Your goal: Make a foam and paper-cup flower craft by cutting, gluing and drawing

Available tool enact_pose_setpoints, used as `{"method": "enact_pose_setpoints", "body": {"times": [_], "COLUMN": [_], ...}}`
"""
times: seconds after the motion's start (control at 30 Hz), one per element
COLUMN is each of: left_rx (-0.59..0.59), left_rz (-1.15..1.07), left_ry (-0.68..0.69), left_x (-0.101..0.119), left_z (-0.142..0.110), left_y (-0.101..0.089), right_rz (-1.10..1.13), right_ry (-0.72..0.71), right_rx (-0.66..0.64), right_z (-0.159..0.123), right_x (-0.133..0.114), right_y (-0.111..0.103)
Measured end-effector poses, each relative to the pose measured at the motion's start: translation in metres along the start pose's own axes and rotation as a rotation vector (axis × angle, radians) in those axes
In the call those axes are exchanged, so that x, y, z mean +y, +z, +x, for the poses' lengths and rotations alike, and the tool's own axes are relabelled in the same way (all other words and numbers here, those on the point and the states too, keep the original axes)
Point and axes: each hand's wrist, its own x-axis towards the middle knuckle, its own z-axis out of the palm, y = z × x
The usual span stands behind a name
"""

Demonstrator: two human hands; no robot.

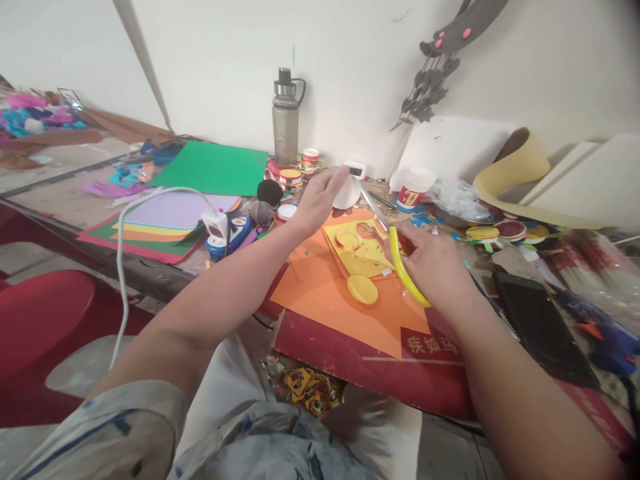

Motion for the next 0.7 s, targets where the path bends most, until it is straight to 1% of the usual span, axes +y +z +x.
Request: {"method": "enact_pose_setpoints", "body": {"times": [0.1, 0.27, 0.47, 0.6, 0.7], "left_rx": [0.013, 0.046, 0.036, 0.038, 0.019], "left_rz": [-0.001, -0.101, -0.142, -0.174, -0.184], "left_ry": [-0.024, -0.113, -0.15, -0.169, -0.17], "left_x": [0.0003, 0.0038, 0.0022, 0.0016, 0.0016], "left_z": [-0.0013, -0.0053, -0.0054, -0.0045, -0.0038], "left_y": [0.0017, 0.0088, 0.0094, 0.0089, 0.0076], "right_rz": [-0.033, -0.165, -0.163, -0.169, -0.181], "right_ry": [0.019, 0.054, 0.045, 0.052, 0.045], "right_rx": [-0.001, -0.019, 0.023, 0.01, 0.003], "right_z": [0.0003, -0.0006, 0.0, 0.0006, 0.0011], "right_x": [-0.0002, -0.0043, -0.0009, 0.0006, 0.0015], "right_y": [-0.0005, -0.0074, -0.0049, -0.0034, -0.003]}}
